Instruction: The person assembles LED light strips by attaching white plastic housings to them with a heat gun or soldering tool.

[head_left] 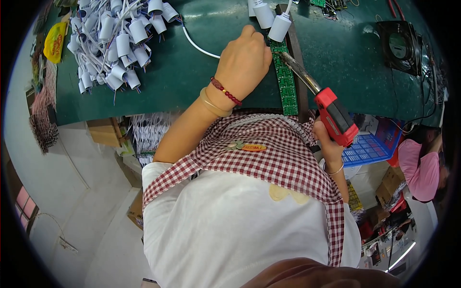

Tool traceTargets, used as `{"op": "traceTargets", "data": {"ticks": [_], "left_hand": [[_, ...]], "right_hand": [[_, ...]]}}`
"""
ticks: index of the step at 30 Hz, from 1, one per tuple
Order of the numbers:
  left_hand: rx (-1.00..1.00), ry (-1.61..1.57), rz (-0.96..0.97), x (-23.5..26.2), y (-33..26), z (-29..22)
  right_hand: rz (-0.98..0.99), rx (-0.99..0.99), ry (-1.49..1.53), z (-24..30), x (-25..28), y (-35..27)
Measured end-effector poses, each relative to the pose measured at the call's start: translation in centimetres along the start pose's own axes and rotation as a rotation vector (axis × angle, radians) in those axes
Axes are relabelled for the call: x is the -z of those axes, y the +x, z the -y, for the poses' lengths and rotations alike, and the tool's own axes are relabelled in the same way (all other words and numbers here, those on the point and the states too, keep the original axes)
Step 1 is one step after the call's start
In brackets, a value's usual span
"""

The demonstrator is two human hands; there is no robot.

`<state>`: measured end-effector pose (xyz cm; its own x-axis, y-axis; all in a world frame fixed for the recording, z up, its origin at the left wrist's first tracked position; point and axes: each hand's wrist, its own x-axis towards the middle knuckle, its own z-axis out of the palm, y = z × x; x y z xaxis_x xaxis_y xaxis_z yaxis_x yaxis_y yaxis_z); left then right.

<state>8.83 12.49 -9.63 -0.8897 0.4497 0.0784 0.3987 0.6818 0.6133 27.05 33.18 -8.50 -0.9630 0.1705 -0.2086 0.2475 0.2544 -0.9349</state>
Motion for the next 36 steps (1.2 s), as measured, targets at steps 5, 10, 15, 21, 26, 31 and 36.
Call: {"op": "traceTargets", "data": {"ticks": [5, 10, 15, 21, 26, 31, 36], "left_hand": [[-0.006, 0.007, 0.001, 0.0, 0.0, 0.1], [0.029, -0.005, -0.031, -0.2, -0.1, 0.0], [0.038, 0.0, -0.029, -0.2, -0.1, 0.0], [0.03, -0.019, -0.04, -0.2, -0.1, 0.0], [0.039, 0.0, -0.033, -0.1, -0.1, 0.0], [0.023, 0.007, -0.023, -0.1, 0.0, 0.0], [0.001, 0.026, -0.001, 0.0, 0.0, 0.1]], "right_hand": [[-0.026, -0.009, 0.038, 0.3, 0.0, 0.1], [-0.019, -0.018, -0.001, 0.5, -0.3, 0.4], [-0.027, -0.011, -0.008, 0.3, -0.4, 0.4], [-0.087, 0.067, -0.032, -0.3, 0.3, -0.2], [-0.14, 0.02, 0.196, 0.9, 0.5, -0.1], [-0.131, 0.009, 0.222, 0.7, 0.7, -0.2], [-0.129, -0.013, 0.254, 0.9, 0.6, -0.1]]}}
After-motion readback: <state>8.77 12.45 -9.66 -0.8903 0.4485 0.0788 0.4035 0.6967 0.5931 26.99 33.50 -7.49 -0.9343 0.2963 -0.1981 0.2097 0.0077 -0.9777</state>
